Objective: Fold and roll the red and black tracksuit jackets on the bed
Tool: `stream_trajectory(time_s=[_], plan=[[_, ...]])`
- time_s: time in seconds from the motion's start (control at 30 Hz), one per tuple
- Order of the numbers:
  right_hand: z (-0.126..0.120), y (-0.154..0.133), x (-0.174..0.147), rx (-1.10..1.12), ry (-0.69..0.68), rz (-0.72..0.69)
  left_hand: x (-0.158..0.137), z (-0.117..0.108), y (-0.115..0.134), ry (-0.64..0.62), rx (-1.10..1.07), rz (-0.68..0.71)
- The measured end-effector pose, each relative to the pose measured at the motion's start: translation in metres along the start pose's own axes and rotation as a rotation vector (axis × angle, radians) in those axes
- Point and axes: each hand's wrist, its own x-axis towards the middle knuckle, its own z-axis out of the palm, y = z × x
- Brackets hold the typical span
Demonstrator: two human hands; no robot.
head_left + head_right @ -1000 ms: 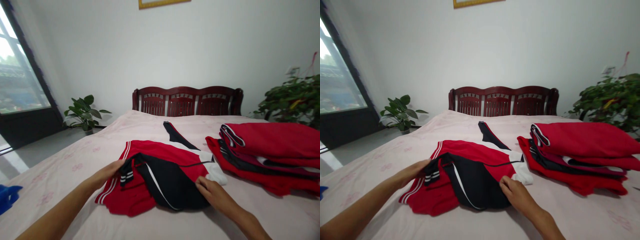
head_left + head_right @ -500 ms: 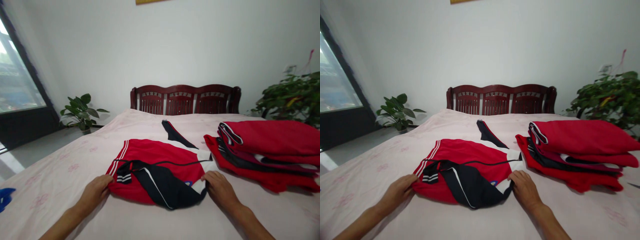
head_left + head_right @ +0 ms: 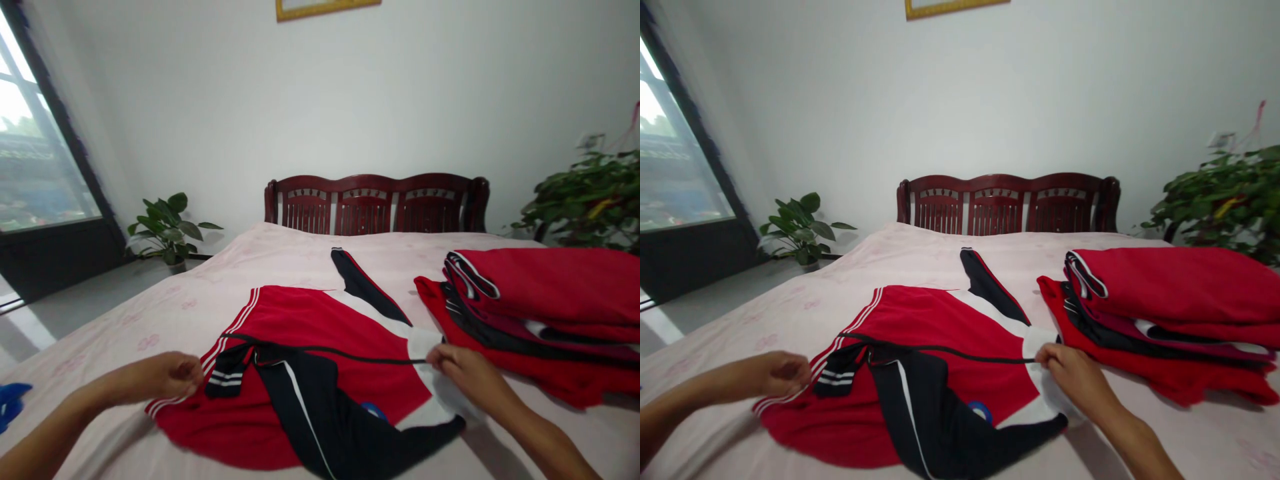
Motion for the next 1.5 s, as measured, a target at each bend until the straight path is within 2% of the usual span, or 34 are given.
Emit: stream_trajectory(time_s=[0.03, 0.1, 0.17, 0.3, 0.37, 0.43, 0.53, 0.63, 0.8, 0.9, 1.0, 1.07, 1.13, 1.2, 1.27, 1.3, 1.37, 1.43, 1.5], plan=[[-0.005, -0.005, 0.016, -0.043, 0.016, 0.044, 0.014, -0.012, 0.012, 0.02, -0.05, 0.002], [-0.008, -0.016, 0.051, -0.188, 0.01, 0.142, 0.05, -0.028, 0.03, 0.156, -0.048, -0.028], [-0.005, -0.025, 0.086, -0.318, -0.035, 0.246, 0.09, -0.031, 0.04, 0.292, 0.066, -0.202], [0.018, -0.035, 0.143, -0.38, -0.049, 0.416, 0.156, -0.009, 0.04, 0.415, 0.148, -0.419], [0.033, -0.036, 0.158, -0.401, -0.023, 0.464, 0.177, 0.006, 0.036, 0.46, 0.158, -0.504], [0.048, -0.035, 0.166, -0.424, 0.013, 0.454, 0.189, 0.02, 0.03, 0.483, 0.171, -0.547], [0.063, -0.029, 0.171, -0.452, 0.046, 0.346, 0.197, 0.036, 0.019, 0.485, 0.213, -0.519], [0.065, -0.014, 0.176, -0.462, 0.051, 0.278, 0.199, 0.047, 0.008, 0.474, 0.265, -0.477], [0.055, 0.013, 0.19, -0.465, 0.082, 0.358, 0.199, 0.056, 0.002, 0.452, 0.386, -0.464], [0.053, 0.009, 0.194, -0.471, 0.12, 0.369, 0.199, 0.056, 0.006, 0.46, 0.38, -0.482], [0.054, -0.011, 0.194, -0.481, 0.179, 0.251, 0.202, 0.046, 0.016, 0.501, 0.371, -0.474], [0.059, -0.028, 0.191, -0.467, 0.184, 0.119, 0.209, 0.036, 0.026, 0.571, 0.371, -0.314], [0.068, -0.043, 0.189, -0.439, 0.158, -0.008, 0.22, 0.028, 0.038, 0.58, 0.335, -0.034], [0.081, -0.053, 0.189, -0.395, 0.114, -0.142, 0.234, 0.026, 0.048, 0.473, 0.291, 0.177], [0.094, -0.054, 0.192, -0.348, 0.024, -0.225, 0.249, 0.031, 0.053, 0.368, 0.289, 0.218], [0.1, -0.051, 0.194, -0.334, -0.023, -0.225, 0.256, 0.036, 0.053, 0.348, 0.301, 0.193], [0.107, -0.041, 0.201, -0.34, -0.092, -0.132, 0.268, 0.044, 0.051, 0.363, 0.328, 0.115], [0.108, -0.029, 0.209, -0.374, -0.1, -0.004, 0.276, 0.05, 0.046, 0.39, 0.342, 0.046], [0.105, -0.021, 0.216, -0.395, -0.105, 0.061, 0.281, 0.051, 0.043, 0.397, 0.351, -0.002]])
